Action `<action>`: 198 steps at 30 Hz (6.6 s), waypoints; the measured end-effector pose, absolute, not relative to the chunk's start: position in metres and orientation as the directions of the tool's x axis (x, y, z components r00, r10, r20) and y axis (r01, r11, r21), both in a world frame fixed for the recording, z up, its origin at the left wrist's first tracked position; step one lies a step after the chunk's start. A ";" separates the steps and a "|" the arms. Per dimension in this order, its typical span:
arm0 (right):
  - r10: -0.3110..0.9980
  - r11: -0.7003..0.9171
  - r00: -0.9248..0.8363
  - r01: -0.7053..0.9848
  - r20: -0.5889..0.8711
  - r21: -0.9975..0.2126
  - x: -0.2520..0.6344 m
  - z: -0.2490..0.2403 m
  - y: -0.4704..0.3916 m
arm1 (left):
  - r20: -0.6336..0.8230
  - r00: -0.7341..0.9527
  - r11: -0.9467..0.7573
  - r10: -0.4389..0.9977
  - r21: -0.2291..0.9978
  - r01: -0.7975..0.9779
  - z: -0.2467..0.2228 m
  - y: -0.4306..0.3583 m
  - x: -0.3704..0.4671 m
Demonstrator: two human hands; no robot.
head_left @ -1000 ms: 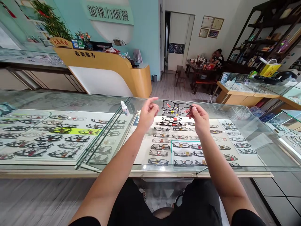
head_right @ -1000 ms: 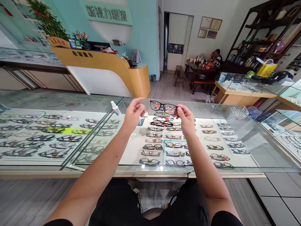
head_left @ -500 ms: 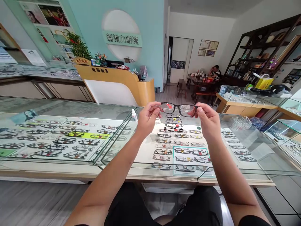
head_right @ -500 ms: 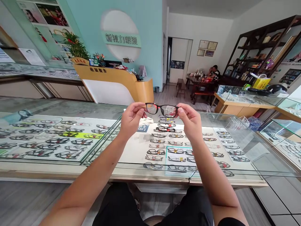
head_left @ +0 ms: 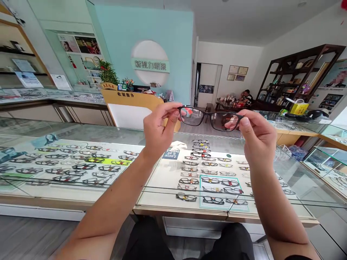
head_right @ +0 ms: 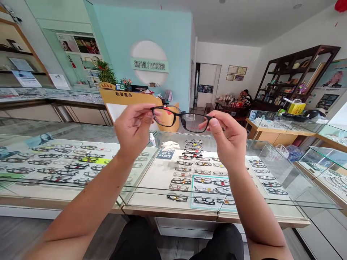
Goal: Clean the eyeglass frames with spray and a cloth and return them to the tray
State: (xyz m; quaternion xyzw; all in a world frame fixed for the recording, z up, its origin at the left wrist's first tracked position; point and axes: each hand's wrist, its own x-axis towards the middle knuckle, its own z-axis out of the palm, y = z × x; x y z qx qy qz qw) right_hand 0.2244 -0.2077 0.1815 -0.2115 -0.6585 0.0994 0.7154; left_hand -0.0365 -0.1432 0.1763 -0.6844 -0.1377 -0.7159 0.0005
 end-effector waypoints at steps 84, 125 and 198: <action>0.546 0.755 0.374 0.167 0.749 -0.634 0.230 0.128 -0.102 | 0.910 -0.099 -0.877 0.403 0.415 0.242 0.120 -0.056 0.006; 0.961 0.191 0.198 0.028 0.192 -0.981 0.237 -0.024 -0.047 | 0.140 0.050 -0.112 0.989 0.923 -0.368 -0.020 -0.001 0.002; 0.798 0.401 0.172 0.565 0.578 -0.721 0.223 -0.015 -0.062 | 0.237 0.010 -0.237 0.971 0.969 0.073 -0.027 -0.021 0.019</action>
